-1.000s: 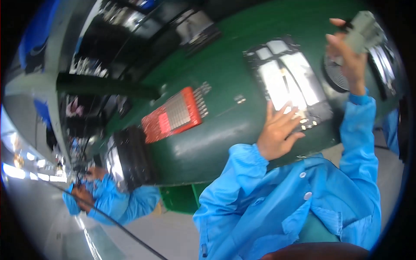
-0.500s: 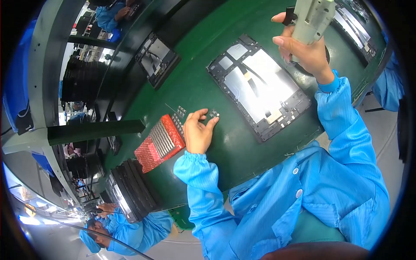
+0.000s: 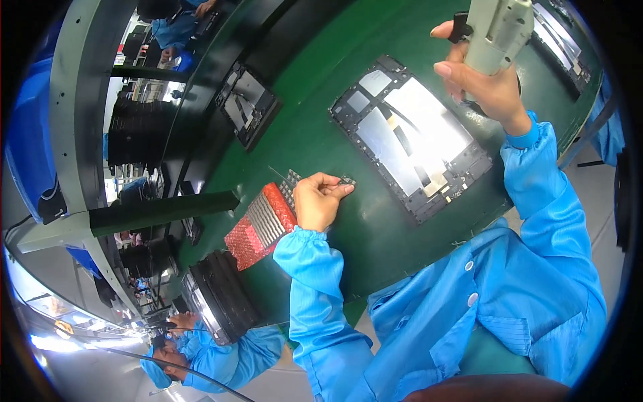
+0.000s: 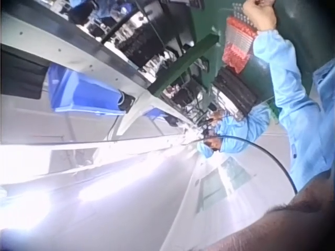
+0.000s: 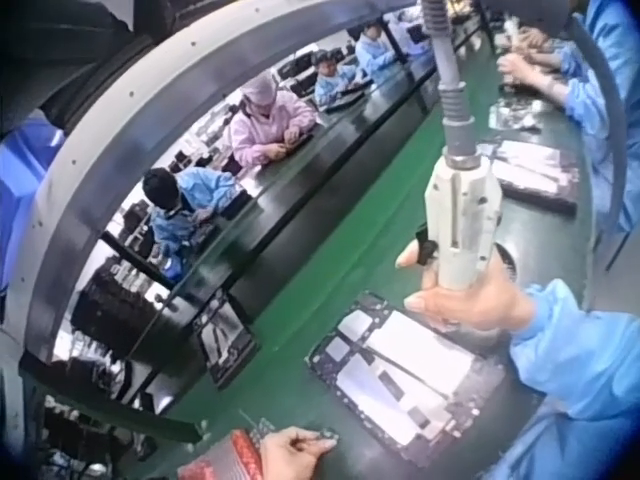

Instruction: The person assembles electronic components into tablet frames by securing them with screws using an electric screwdriver.

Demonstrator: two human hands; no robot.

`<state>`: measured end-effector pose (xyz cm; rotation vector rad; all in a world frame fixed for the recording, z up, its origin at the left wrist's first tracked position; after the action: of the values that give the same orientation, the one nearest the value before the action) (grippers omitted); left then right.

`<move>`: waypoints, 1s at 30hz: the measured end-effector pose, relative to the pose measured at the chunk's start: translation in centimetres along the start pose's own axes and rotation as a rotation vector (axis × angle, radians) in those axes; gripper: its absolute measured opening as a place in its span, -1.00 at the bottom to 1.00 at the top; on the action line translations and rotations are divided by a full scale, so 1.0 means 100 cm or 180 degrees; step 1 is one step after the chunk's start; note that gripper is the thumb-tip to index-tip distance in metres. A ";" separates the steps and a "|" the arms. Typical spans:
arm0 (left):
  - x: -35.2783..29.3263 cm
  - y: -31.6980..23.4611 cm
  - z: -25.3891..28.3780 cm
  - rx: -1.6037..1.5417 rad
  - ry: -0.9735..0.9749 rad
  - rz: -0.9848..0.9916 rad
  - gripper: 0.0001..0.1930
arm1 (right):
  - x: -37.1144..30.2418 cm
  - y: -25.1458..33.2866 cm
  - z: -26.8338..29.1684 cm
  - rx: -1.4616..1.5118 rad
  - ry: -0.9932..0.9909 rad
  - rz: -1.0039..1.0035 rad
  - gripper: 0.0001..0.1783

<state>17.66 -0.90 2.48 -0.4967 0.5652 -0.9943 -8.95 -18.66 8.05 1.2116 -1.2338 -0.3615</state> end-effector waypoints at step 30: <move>-0.054 -0.054 -0.063 -0.1609 -0.0213 -0.0462 -0.88 | -0.003 -0.001 -0.003 0.0080 0.0017 -0.0112 -0.60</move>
<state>7.86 0.50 2.27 -1.0279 0.7307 -0.9660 -8.70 -18.32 7.83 1.2562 -1.2169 -0.3696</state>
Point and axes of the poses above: each hand's wrist, its own x-axis towards the middle knuckle, its own z-axis out of the back of the hand, y = z × x, the point moved 2 cm from there along x, towards the middle knuckle, and after that the axes turned 7 degrees about x, right-handed, at the moved point
